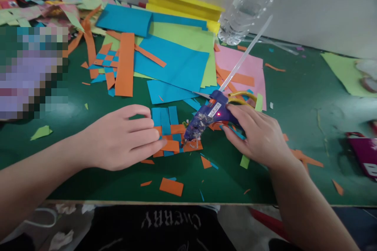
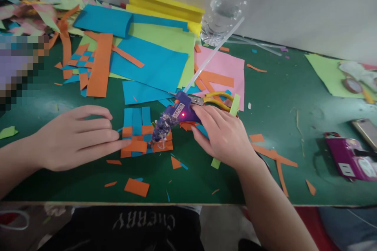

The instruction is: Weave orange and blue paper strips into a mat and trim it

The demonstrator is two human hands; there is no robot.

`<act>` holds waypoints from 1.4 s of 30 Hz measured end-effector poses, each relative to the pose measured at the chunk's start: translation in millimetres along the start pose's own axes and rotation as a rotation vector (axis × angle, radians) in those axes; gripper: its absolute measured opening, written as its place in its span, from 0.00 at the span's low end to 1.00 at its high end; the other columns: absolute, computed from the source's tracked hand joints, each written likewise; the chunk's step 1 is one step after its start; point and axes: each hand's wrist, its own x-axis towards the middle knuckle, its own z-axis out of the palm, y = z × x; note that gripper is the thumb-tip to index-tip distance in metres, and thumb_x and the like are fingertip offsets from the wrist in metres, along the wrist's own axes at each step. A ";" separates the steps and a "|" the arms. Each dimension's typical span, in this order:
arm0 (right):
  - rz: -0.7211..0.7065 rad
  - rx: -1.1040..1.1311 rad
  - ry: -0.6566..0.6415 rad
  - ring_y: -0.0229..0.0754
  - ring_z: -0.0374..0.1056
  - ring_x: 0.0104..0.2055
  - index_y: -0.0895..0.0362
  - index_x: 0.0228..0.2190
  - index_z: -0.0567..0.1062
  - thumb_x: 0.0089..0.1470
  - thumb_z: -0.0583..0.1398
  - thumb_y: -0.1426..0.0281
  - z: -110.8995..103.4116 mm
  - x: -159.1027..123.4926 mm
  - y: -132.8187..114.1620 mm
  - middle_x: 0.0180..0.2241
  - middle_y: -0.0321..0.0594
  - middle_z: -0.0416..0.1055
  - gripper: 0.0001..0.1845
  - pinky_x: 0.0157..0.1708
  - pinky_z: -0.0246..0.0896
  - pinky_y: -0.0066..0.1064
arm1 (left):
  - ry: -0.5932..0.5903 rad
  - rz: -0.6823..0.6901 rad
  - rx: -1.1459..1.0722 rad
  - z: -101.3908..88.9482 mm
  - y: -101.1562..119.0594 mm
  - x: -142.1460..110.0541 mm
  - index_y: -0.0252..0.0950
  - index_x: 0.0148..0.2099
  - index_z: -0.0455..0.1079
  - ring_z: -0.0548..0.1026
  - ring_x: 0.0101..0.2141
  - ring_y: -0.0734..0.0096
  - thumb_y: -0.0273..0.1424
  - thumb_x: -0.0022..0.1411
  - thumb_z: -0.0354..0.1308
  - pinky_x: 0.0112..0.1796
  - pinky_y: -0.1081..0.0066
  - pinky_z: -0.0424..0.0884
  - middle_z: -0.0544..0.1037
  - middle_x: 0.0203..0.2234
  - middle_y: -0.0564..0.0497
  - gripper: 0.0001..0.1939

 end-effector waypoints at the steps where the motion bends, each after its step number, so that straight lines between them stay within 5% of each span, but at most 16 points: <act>1: -0.003 -0.005 -0.003 0.51 0.76 0.41 0.65 0.52 0.69 0.60 0.58 0.70 -0.5 0.4 -0.1 0.41 0.53 0.78 0.19 0.33 0.71 0.37 | -0.003 0.001 -0.001 -0.2 -0.1 0.0 0.32 0.39 0.75 0.68 0.28 0.67 0.19 0.70 0.44 0.44 0.59 0.69 0.74 0.24 0.50 0.17; 42: -0.039 -0.033 0.003 0.52 0.78 0.41 0.63 0.50 0.70 0.61 0.58 0.71 -6.2 2.9 1.8 0.40 0.52 0.79 0.16 0.35 0.74 0.38 | -0.024 0.006 -0.011 -3.0 1.4 -0.1 0.30 0.44 0.71 0.67 0.31 0.67 0.18 0.70 0.44 0.44 0.57 0.69 0.74 0.26 0.50 0.14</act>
